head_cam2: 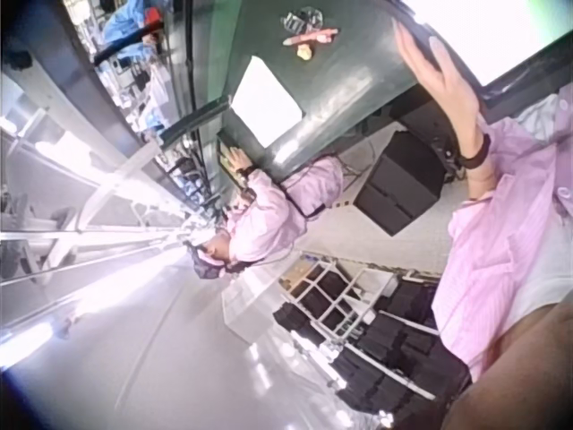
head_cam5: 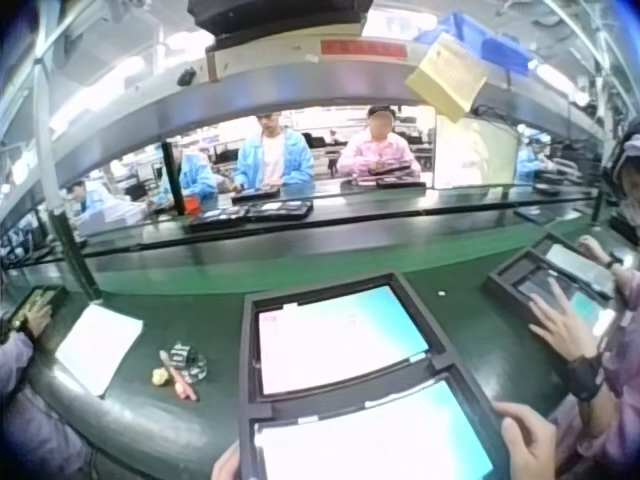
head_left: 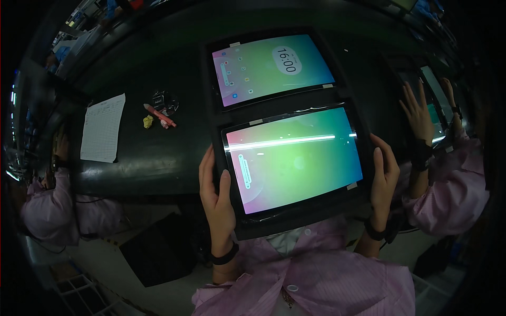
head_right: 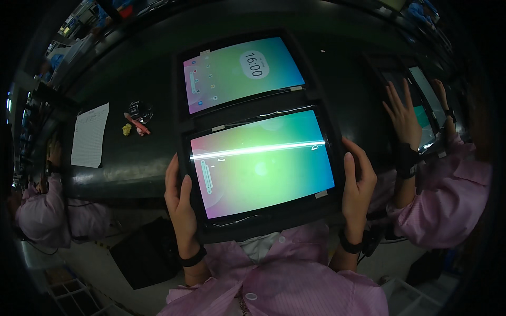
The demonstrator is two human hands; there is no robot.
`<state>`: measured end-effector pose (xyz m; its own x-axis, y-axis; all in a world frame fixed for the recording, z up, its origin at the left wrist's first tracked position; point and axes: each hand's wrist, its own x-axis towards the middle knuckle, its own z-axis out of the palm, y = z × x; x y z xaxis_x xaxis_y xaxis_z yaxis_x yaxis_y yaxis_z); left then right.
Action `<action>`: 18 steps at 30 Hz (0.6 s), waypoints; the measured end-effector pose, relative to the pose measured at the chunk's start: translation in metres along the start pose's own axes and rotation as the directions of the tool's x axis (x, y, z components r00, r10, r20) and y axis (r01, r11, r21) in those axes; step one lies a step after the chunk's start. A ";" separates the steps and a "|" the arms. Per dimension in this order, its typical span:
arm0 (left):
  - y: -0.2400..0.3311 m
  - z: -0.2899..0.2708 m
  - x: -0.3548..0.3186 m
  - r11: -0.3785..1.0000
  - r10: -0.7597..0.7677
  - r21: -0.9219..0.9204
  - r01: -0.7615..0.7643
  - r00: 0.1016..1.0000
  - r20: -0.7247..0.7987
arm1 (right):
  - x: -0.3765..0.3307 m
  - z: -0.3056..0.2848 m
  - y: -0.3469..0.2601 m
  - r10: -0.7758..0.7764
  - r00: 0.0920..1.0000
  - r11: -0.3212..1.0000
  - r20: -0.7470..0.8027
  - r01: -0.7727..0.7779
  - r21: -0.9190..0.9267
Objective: Inspecting, interacting with setup screens, and testing tablet computers on a factory assembly line before moving them to a storage shelf.
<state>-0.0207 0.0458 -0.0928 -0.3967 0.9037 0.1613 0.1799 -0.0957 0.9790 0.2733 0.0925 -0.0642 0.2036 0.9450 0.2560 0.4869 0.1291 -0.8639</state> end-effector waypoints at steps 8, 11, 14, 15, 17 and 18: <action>-0.002 -0.001 0.000 0.999 -0.004 -0.032 0.004 1.000 -0.011 | 0.000 0.001 0.000 -0.012 1.000 0.999 0.011 0.013 -0.035; -0.001 -0.001 0.000 0.998 -0.010 -0.056 0.009 1.000 -0.021 | 0.000 0.004 0.004 -0.002 1.000 1.000 0.004 0.002 -0.006; -0.001 0.002 0.001 1.000 -0.011 -0.027 0.010 0.999 -0.036 | 0.001 0.002 0.009 0.018 1.000 1.000 0.006 -0.018 0.024; -0.003 0.003 0.003 1.000 0.002 0.020 -0.001 0.999 -0.034 | 0.001 0.001 0.010 0.029 1.000 0.999 0.010 -0.029 0.029; -0.003 0.005 0.011 0.998 0.007 0.057 -0.004 0.999 -0.049 | 0.007 0.003 0.009 0.011 1.000 1.000 0.007 -0.011 0.015; -0.003 0.006 0.014 0.998 0.032 0.047 -0.031 0.999 -0.028 | 0.010 0.004 0.010 0.001 1.000 1.000 0.007 -0.001 0.020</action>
<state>-0.0215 0.0610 -0.0940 -0.4154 0.8882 0.1962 0.2345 -0.1038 0.9665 0.2770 0.1043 -0.0725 0.1980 0.9472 0.2521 0.4695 0.1341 -0.8727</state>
